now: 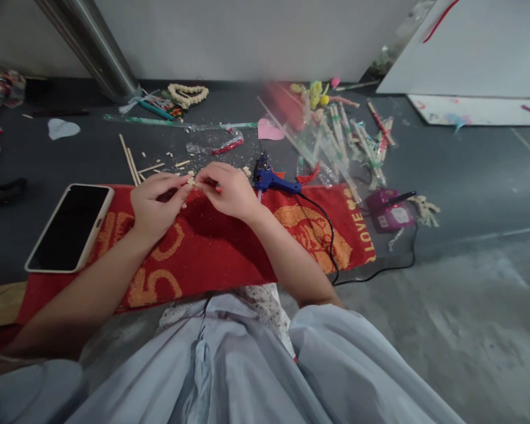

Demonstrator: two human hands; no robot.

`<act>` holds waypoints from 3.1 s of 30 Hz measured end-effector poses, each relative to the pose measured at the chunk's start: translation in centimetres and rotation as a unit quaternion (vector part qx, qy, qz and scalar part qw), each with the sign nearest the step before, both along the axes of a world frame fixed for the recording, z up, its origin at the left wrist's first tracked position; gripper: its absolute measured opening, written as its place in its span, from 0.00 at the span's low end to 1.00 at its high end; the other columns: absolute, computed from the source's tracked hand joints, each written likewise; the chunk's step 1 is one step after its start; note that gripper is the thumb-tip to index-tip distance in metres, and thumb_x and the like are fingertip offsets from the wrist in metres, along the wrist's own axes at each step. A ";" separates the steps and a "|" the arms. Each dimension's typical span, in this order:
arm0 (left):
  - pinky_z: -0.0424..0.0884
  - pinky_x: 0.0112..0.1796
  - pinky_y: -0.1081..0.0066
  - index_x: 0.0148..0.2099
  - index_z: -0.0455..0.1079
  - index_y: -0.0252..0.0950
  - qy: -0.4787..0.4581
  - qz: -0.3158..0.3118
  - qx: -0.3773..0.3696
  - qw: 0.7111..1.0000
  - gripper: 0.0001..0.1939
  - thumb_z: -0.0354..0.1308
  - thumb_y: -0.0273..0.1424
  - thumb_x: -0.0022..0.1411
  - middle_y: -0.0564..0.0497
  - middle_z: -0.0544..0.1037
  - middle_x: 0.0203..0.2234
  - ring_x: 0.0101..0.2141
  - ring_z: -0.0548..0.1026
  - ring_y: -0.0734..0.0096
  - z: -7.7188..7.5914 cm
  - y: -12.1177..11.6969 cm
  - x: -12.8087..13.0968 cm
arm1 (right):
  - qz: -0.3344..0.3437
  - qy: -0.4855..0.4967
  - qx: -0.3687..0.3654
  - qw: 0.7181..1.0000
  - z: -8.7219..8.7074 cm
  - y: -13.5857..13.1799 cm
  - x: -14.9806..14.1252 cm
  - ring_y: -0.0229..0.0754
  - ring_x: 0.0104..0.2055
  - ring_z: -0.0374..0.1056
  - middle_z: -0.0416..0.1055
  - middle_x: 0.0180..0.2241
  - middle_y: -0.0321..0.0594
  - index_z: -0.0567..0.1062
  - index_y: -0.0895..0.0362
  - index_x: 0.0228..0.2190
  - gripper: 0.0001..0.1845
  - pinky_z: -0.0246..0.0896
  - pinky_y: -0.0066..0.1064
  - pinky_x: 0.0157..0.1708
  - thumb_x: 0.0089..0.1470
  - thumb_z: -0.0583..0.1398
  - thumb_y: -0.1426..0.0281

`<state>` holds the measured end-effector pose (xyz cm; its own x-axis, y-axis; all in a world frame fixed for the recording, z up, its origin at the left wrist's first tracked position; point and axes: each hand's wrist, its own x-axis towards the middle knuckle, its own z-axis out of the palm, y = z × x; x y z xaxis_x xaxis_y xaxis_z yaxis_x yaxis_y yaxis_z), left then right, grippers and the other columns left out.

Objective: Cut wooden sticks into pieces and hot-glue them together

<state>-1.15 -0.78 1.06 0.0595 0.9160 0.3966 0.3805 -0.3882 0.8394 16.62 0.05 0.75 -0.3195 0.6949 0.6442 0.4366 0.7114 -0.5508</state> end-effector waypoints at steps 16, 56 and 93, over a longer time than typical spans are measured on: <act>0.68 0.31 0.76 0.33 0.79 0.38 -0.047 -0.021 -0.043 0.998 0.03 0.65 0.29 0.53 0.50 0.79 0.32 0.28 0.72 0.76 0.3 -0.3 0.2 | -0.091 -0.191 -0.153 0.965 2.1 1.0 4.7 0.38 0.31 0.66 0.74 0.29 0.40 0.75 0.59 0.32 0.07 0.59 0.31 0.35 0.55 0.58 0.69; 0.52 0.10 0.79 0.36 0.76 0.35 -0.283 -0.015 -0.179 0.942 0.09 0.66 0.34 0.53 0.53 0.77 0.26 0.12 0.62 0.86 -0.7 2.2 0.0 | 0.095 0.323 -0.412 0.846 0.2 -0.5 4.9 0.28 0.19 0.59 0.64 0.23 0.30 0.69 0.57 0.29 0.24 0.58 0.24 0.17 0.48 0.66 0.50; 0.51 0.12 0.79 0.35 0.76 0.41 -0.308 -0.067 -0.259 0.913 0.03 0.66 0.31 0.56 0.53 0.77 0.26 0.14 0.59 0.86 0.3 1.6 -0.1 | 0.108 0.163 -0.385 0.902 0.4 -2.4 4.5 0.31 0.22 0.65 0.69 0.21 0.34 0.70 0.58 0.22 0.28 0.61 0.25 0.25 0.51 0.60 0.45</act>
